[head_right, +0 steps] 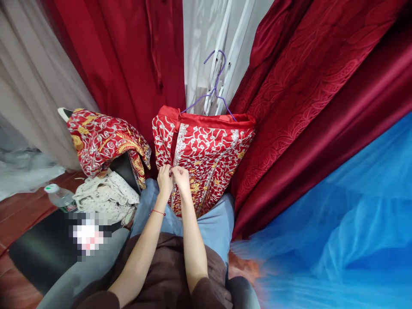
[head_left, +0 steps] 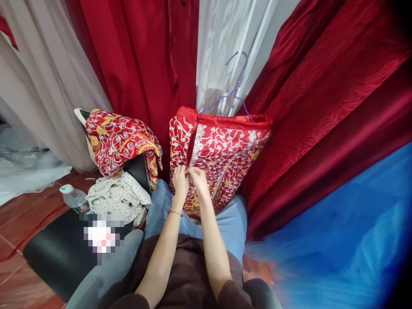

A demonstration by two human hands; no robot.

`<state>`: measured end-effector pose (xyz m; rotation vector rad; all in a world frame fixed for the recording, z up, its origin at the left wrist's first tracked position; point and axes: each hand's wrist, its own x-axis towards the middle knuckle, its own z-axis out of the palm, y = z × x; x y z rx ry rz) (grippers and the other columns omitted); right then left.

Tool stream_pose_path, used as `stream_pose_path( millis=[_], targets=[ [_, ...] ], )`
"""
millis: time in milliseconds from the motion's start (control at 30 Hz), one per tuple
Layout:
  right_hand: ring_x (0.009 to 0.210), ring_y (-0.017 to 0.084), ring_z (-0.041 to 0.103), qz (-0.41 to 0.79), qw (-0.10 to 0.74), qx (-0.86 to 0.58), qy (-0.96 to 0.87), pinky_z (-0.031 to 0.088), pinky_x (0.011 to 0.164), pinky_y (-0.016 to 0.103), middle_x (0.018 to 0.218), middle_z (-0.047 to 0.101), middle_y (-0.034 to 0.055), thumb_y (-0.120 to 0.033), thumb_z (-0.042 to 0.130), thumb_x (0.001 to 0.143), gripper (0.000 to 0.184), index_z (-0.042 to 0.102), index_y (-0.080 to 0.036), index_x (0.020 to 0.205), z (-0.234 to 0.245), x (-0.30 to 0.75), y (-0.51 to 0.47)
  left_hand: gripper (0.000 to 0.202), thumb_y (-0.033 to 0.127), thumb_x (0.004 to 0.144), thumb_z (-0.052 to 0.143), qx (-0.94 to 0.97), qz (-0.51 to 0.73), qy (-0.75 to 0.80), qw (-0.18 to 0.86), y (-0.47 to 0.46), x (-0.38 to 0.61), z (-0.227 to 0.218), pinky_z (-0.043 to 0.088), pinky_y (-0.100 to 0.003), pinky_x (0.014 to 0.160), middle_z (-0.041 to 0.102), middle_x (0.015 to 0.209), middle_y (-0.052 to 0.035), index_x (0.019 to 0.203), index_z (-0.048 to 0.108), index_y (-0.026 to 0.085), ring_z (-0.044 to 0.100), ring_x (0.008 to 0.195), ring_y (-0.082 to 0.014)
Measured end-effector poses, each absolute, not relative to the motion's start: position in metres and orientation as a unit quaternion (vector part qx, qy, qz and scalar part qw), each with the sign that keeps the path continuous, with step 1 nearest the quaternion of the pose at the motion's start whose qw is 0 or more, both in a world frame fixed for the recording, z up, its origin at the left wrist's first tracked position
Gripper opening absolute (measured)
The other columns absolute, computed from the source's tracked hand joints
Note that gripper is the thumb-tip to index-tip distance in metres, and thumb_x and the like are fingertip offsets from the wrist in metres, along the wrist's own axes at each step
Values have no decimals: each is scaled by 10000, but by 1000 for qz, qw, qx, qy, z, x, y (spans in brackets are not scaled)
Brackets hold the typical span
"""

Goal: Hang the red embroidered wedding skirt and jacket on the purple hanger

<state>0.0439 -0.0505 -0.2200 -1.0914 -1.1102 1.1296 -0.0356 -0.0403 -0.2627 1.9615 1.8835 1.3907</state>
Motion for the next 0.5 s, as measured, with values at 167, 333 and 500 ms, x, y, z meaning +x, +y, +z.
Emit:
stream_pose_path(
  millis=[167, 333, 500],
  targets=[
    [441, 82, 274, 483, 598, -459, -445, 241, 467, 245, 446, 374, -82, -394, 581, 678, 204, 604, -193, 644, -217, 38, -49, 120, 195, 940, 482, 639, 474, 602, 68, -42, -31, -265, 469, -378, 847, 656, 1007, -121, 897, 592, 217, 593, 1008, -290],
    [450, 76, 246, 462, 628, -461, -424, 223, 465, 250, 458, 334, -86, -431, 577, 693, 257, 506, -213, 577, -214, 28, -48, 197, 145, 943, 457, 636, 486, 595, 73, -43, -30, -264, 478, -360, 885, 684, 1062, -126, 1012, 632, 200, 612, 1049, -265],
    [456, 84, 270, 429, 632, -477, -434, 240, 465, 251, 478, 359, -78, -451, 542, 745, 280, 601, -187, 671, -206, 21, -47, 219, 139, 958, 437, 633, 489, 594, 78, -43, -31, -262, 480, -355, 882, 694, 1037, -116, 1019, 636, 207, 618, 1036, -257]
  ],
)
